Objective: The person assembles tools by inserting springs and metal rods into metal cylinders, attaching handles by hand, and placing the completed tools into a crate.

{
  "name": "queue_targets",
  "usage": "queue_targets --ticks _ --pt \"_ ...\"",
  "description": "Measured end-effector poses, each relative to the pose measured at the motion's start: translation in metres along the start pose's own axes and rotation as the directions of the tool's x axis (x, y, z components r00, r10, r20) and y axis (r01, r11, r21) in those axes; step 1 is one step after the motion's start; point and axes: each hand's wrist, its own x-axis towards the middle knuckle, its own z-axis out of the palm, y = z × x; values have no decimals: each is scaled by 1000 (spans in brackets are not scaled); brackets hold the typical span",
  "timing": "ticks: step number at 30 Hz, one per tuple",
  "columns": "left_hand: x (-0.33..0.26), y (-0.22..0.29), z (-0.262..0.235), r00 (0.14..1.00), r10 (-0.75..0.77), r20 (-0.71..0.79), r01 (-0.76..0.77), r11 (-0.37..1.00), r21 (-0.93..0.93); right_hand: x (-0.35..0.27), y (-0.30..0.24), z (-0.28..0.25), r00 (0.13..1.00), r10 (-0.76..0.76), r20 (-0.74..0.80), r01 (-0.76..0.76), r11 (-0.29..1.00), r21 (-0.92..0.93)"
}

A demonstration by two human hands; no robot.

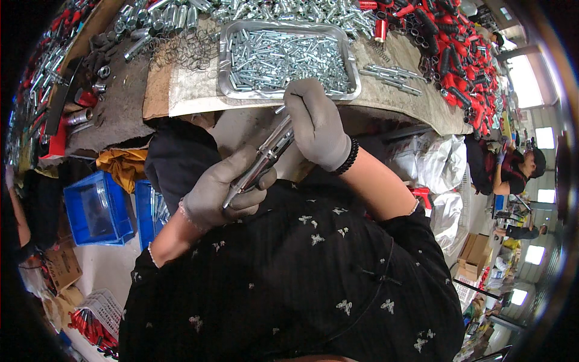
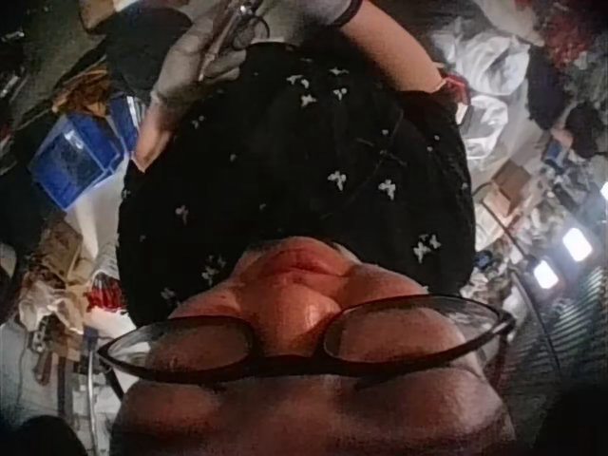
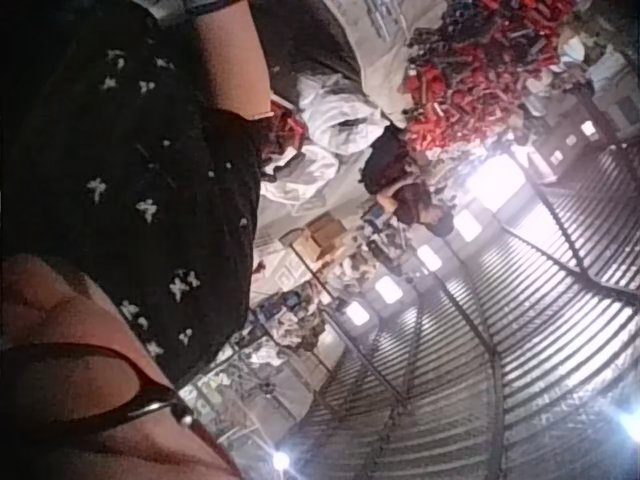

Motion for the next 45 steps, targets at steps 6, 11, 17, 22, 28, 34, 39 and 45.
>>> queue_targets --ticks 6,11,17,22,28,34,39,45 --pt "11 -5 -10 999 18 -45 -21 997 -79 8 7 -8 998 -12 65 7 996 85" --pt "11 -1 -7 997 50 -53 -55 994 -90 12 6 -27 967 -182 179 183 983 9" --pt "13 0 -13 995 33 -96 -35 999 -26 8 -4 -23 861 -454 230 509 786 -351" --pt "10 0 -5 985 75 -152 -45 980 193 -2 0 -27 900 29 435 -68 995 74" --pt "-2 6 -2 983 2 -185 104 820 563 -6 -22 -52 782 151 604 -253 963 88" --pt "1 14 1 970 49 -238 184 492 851 -19 -22 -45 842 66 535 -140 985 99" --pt "7 10 -13 916 381 123 -77 -133 988 -18 -17 -29 827 47 561 -59 998 4" --pt "3 4 -26 860 508 47 -120 112 986 -2 -16 -21 794 19 608 -123 984 129"
